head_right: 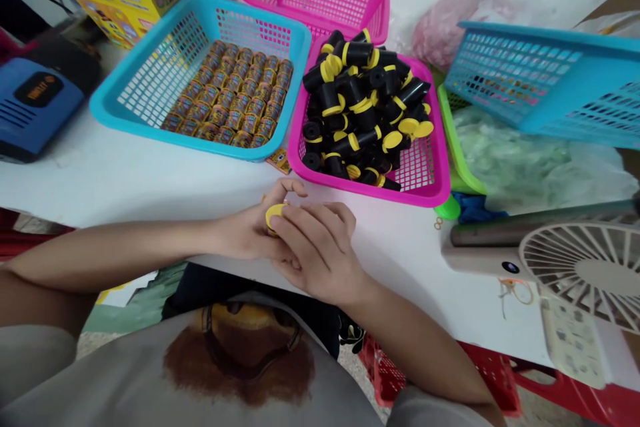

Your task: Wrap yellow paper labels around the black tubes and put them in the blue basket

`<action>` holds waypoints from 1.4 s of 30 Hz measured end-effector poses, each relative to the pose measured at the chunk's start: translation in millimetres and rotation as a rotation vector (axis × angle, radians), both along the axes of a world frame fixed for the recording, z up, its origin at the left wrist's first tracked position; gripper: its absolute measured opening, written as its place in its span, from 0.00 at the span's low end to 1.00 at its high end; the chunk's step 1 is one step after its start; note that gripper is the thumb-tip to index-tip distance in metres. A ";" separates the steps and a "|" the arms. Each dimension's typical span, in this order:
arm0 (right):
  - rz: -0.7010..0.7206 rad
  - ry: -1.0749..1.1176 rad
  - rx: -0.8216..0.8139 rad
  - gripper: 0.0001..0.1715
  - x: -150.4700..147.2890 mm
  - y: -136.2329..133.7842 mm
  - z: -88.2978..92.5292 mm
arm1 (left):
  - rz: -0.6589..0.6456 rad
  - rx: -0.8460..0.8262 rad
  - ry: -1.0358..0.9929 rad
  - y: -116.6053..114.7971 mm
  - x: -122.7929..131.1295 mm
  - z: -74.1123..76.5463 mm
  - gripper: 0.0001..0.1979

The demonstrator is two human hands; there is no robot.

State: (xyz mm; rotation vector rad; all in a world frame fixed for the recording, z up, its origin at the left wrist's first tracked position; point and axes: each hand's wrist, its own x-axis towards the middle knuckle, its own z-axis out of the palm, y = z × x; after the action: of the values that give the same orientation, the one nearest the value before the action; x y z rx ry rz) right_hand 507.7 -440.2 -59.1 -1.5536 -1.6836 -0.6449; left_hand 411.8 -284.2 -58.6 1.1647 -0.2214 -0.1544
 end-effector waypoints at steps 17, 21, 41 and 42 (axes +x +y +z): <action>-0.016 -0.108 -0.047 0.15 7.7 -5.6 1.7 | 0.179 0.254 -0.146 6.0 -1.5 7.2 0.32; 0.104 -0.053 -0.059 0.16 8.0 -2.6 4.3 | 0.172 0.291 -0.197 4.8 -1.2 4.6 0.30; -0.459 0.451 -0.511 0.31 74.6 25.1 32.6 | 0.898 1.116 -0.398 96.7 16.1 65.9 0.12; -0.509 0.526 -0.716 0.32 81.2 30.4 38.1 | 0.890 1.186 -0.307 110.5 22.5 71.9 0.11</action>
State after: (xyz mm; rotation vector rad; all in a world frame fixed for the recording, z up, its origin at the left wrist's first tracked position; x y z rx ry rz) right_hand 588.9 -409.8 -20.9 -2.4295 -1.1548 0.1869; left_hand 434.3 -173.6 13.3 2.3524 0.1822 0.7912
